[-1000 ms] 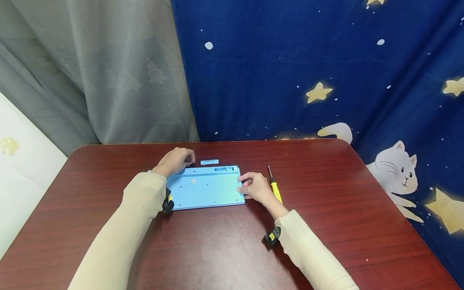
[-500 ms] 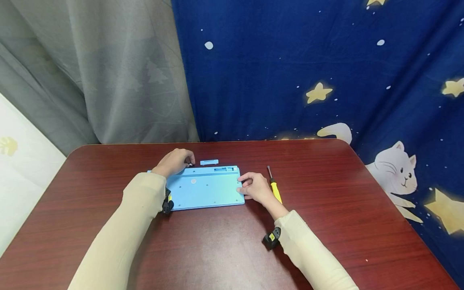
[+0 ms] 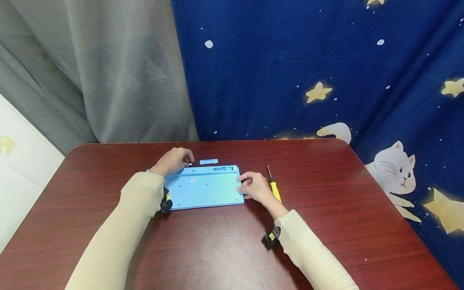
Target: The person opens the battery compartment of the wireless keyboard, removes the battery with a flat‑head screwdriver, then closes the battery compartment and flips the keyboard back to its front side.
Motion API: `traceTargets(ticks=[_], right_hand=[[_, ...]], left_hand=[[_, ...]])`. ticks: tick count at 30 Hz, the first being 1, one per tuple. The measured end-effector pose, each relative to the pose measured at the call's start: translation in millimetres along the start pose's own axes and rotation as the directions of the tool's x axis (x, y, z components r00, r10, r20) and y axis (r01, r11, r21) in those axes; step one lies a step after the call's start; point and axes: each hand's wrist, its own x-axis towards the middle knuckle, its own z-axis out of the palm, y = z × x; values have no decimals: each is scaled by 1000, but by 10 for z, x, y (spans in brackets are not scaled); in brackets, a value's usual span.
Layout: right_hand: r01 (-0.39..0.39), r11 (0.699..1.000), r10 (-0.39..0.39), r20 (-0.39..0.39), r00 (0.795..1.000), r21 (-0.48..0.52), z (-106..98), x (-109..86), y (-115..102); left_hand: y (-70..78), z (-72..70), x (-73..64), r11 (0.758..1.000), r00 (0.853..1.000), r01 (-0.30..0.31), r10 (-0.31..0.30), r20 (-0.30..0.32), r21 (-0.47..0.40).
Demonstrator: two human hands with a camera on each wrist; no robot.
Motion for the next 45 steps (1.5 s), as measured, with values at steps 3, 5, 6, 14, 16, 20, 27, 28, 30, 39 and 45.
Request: traceTargets(ticks=[3, 5, 6, 14, 16, 20, 27, 28, 30, 39, 45], right_hand=[[4, 1000, -4, 0, 1000, -6, 3, 0, -7], [3, 1000, -3, -1, 1000, -6, 6, 0, -14], [3, 1000, -3, 0, 1000, -7, 7, -1, -18], [-1, 1000, 1, -1, 1000, -2, 2, 0, -26], [-3, 1000, 3, -2, 1000, -3, 3, 1, -23], [-5, 1000, 5, -6, 1000, -6, 6, 3, -12], [-12, 1000, 12, -9, 1000, -2, 5, -5, -15], [-13, 1000, 13, -9, 1000, -1, 6, -6, -15], [-16, 1000, 16, -10, 1000, 0, 7, -8, -18], [-28, 1000, 28, -19, 999, -6, 13, -2, -2], [-19, 1000, 19, -19, 1000, -6, 27, 1, -18]], left_hand=[[-10, -11, -6, 1000, 1000, -3, 3, -7, -13], [-8, -22, -13, 1000, 1000, -7, 7, -13, -20], [-3, -29, -18, 1000, 1000, -8, 8, -15, -21], [97, -60, -86, 998, 999, -52, 52, -9, -36], [127, -50, -106, 997, 998, -65, 65, -8, -38], [167, -20, -150, 994, 995, -101, 101, -11, -34], [181, 69, -262, 996, 995, -82, 80, -63, -41], [183, 86, -278, 996, 994, -76, 72, -77, -48], [170, 125, -301, 994, 992, -80, 72, -108, -70], [120, 216, -347, 971, 984, -75, 35, -176, -228], [104, 102, -271, 967, 985, 5, -49, -167, -256]])
